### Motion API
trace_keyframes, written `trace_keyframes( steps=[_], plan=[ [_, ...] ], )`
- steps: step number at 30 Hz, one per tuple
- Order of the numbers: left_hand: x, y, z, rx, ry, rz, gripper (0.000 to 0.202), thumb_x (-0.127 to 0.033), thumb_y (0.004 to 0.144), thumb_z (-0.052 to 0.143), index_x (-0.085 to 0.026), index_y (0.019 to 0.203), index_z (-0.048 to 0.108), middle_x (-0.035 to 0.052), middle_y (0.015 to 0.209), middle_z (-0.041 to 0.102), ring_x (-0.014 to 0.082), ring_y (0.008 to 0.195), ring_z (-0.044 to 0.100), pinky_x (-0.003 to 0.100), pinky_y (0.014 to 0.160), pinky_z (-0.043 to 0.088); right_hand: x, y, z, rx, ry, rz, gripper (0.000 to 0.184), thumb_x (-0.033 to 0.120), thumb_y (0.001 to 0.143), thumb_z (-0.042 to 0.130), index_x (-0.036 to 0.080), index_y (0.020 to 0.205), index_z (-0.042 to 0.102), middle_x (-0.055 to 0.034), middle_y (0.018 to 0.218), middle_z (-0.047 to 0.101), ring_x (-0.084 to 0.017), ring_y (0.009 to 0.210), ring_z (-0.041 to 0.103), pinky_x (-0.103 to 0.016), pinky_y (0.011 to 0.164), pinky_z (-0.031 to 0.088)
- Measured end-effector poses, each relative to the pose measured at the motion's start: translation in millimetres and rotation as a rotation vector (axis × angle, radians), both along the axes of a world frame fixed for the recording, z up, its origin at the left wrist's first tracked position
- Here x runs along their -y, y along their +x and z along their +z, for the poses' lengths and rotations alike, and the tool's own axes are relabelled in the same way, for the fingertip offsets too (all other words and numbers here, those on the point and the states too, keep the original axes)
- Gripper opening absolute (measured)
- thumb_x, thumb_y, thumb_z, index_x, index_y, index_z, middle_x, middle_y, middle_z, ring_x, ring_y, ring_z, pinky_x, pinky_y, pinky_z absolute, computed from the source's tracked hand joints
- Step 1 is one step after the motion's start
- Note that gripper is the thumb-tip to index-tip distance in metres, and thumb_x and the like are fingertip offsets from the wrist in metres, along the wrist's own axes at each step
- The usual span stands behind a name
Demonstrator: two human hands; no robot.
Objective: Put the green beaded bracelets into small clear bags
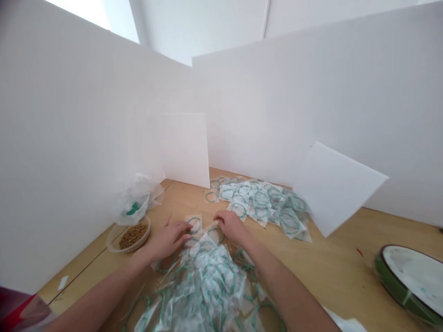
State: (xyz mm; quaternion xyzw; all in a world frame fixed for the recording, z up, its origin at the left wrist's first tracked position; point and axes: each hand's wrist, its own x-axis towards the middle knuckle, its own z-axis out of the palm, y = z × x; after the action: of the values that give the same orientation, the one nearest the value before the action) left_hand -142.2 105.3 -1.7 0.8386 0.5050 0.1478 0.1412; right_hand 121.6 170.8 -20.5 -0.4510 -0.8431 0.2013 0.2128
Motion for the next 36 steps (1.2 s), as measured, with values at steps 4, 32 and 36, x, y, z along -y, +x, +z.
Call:
trace_keyframes(
  steps=[4,32,36],
  plan=[
    [25.1,-3.1,9.7,0.048,0.016,0.042,0.033,-0.040,0.097,0.041,-0.027,0.120,0.061,0.0045,0.123,0.067,0.0210,0.118,0.059,0.050,0.119,0.008,-46.5,-37.3,2.2,0.089,0.039,-0.049,0.040,0.014,0.087,0.047,0.011,0.125,0.057,-0.0188,0.135,0.055,-0.028,0.131,0.044,-0.042,0.109,0.031],
    [169.9,-52.0,-56.2,0.053,0.514,0.218,0.034,-0.028,0.087,0.057,-0.028,0.121,0.055,0.0014,0.114,0.071,0.0191,0.109,0.065,0.040,0.121,0.014,42.8,12.0,8.2,0.083,-0.062,0.023,0.047,0.041,0.102,0.023,0.022,0.137,0.049,-0.0047,0.134,0.060,-0.017,0.119,0.058,-0.029,0.099,0.044],
    [170.3,-55.2,-57.9,0.077,0.477,0.225,0.033,-0.029,0.087,0.057,-0.029,0.120,0.055,0.0011,0.112,0.071,0.0194,0.104,0.067,0.043,0.119,0.021,-12.3,-1.1,10.4,0.115,-0.006,-0.088,0.043,0.032,0.100,0.030,0.016,0.133,0.052,-0.0122,0.135,0.058,-0.023,0.128,0.049,-0.038,0.107,0.035]
  ],
)
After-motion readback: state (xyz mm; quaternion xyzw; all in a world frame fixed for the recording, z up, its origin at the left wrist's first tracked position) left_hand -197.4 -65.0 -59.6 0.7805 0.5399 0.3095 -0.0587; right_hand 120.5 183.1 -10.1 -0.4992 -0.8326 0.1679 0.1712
